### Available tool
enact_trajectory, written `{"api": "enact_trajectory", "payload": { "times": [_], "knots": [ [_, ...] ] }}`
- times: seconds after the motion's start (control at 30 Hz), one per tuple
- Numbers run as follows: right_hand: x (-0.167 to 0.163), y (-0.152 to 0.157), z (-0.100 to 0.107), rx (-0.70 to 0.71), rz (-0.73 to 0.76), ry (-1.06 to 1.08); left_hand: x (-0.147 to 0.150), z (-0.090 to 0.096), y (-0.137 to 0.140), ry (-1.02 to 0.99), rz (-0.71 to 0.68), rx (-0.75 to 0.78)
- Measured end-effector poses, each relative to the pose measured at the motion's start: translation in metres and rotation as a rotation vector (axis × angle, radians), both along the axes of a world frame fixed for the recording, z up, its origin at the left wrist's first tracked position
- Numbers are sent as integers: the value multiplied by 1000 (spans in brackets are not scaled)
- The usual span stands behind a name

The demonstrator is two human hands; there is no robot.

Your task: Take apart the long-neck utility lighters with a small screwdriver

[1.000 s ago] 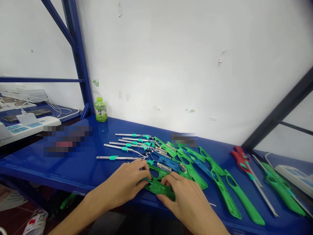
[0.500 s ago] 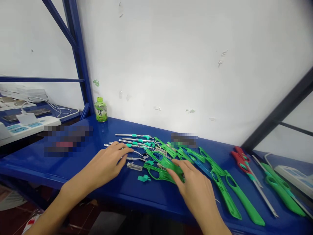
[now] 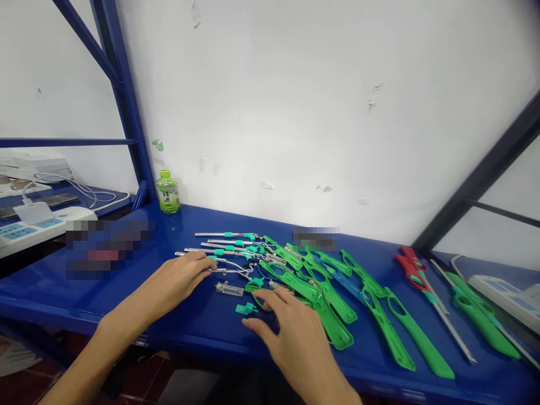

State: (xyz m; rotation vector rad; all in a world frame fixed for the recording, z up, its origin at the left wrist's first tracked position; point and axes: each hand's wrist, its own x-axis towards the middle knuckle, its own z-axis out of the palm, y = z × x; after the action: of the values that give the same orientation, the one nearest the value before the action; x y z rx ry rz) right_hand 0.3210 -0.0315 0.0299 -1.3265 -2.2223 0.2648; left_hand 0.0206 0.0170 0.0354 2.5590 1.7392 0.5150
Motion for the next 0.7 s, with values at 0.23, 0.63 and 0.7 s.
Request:
{"api": "enact_trajectory", "payload": {
  "times": [0.23,0.63,0.7],
  "knots": [
    [-17,1,-3,-3,66,27,6,7,-6,-39,2,109],
    [73,38,16,97,-331,112,19,22,58,93,42,135],
    [97,34,19,109,-362,138,19,17,67,99,32,108]
  ]
}}
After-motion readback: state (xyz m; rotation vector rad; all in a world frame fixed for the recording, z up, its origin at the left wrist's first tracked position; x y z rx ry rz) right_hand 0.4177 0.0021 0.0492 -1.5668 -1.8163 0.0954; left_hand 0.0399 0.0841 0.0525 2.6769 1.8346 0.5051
